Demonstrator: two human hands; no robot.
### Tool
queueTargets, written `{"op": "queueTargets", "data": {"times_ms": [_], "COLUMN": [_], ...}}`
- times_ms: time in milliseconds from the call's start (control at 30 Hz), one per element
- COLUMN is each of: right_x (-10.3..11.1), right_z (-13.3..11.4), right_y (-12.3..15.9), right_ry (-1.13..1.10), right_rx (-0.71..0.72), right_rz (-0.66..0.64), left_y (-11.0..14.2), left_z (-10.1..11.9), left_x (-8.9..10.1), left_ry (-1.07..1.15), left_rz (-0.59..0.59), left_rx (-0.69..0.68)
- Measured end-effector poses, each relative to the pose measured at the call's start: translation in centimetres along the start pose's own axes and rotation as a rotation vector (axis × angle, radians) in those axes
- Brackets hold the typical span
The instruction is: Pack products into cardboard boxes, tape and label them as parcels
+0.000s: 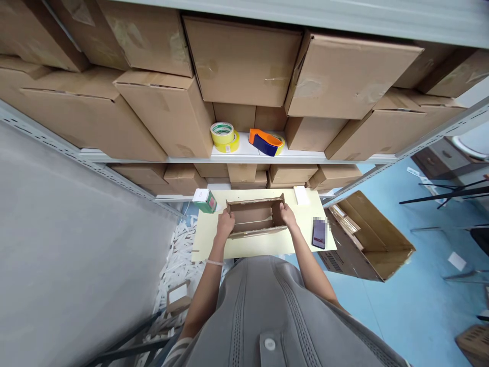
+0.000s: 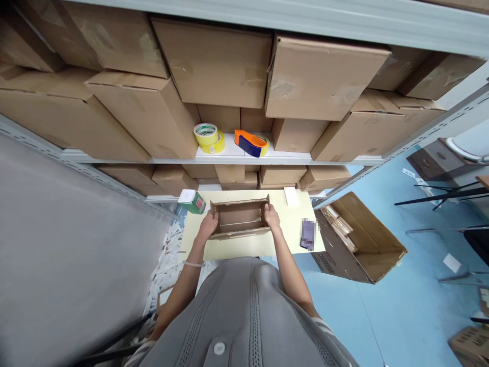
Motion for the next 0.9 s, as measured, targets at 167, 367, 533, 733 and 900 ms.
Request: {"op": "queueTargets", "data": {"times_ms": [167, 367, 533, 733, 900], "right_x": [0.2, 0.7, 0.9, 0.6, -0.6], "right_z": [-0.4, -0.8, -1.4, -2.4, -3.2], "right_y": [-0.3, 0.1, 0.9, 1.4, 1.6], "right_ry": [0.052, 0.124, 0.209, 0.298, 0.357], "right_rx": [-0.010, -0.022, -0.032, -0.021, 0.014], "right_rz": [-0.016, -0.010, -0.006, -0.032, -0.068], "left_y": [0.4, 1.4, 1.0, -0.4, -0.5], "left_z": [0.6, 2.4, 4.0, 5.0, 5.9], "left_x": [-0.2, 2.1, 3.5, 4.4, 3.8], "left_ry": [0.038, 0.211, 0.049, -0.062, -0.083], "left_rz": [0.010, 0.135, 0.171, 0.267, 0.298], "left_rx": [-0.002, -0.242, -0.243, -0.075, -0.022]}}
Point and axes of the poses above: each hand's wrist, its own y-axis away from the middle knuckle, its own x-axis out of the back of the hand, z = x × y, the point moved 7 cm from there along -y, towards the middle knuckle, and after that the axes turned 13 degrees about x, right-handed, at the moved point
